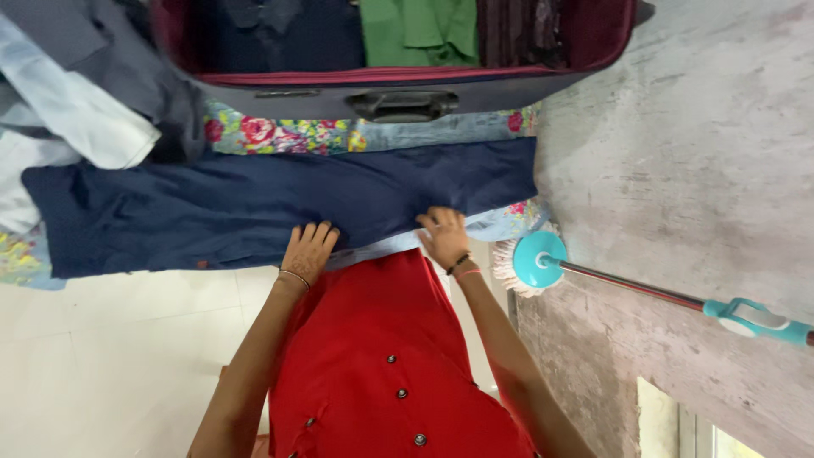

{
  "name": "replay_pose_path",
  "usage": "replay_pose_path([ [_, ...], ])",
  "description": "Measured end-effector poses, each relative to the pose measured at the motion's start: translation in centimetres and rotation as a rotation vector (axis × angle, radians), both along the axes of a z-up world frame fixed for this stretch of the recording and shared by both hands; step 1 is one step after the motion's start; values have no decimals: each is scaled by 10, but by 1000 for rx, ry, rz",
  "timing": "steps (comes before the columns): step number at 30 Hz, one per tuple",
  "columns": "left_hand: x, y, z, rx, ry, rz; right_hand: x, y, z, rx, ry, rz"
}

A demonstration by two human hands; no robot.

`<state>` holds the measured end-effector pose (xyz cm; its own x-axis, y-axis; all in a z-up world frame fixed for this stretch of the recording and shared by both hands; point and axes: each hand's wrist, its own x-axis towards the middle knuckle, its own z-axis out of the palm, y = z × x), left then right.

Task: The person folds a pair of trousers by hand and places them into an open suitcase, then lays out and folds a pair of jeans on the bed.

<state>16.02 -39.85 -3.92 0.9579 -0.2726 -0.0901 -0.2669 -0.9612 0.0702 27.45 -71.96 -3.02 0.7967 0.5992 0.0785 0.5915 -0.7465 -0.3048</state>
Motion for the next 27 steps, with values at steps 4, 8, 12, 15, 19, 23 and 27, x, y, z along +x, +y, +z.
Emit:
replay_pose_path([
  [4,-23,36,-4,33,31,64,-7,1,-4,0,-22,-113],
  [8,-45,83,4,75,96,160,-23,41,-6,11,-111,-196],
  [12,-63,138,23,-15,34,238,-47,117,4,118,-61,130],
  [15,-77,179,26,11,64,278,-63,172,17,60,41,358],
  [19,-97,241,30,-242,-102,319,-84,239,35,-59,93,448],
  [23,-117,302,31,305,64,296,-110,291,39,-150,134,471],
  [27,-131,353,27,233,-38,228,-127,328,33,-160,120,450],
])
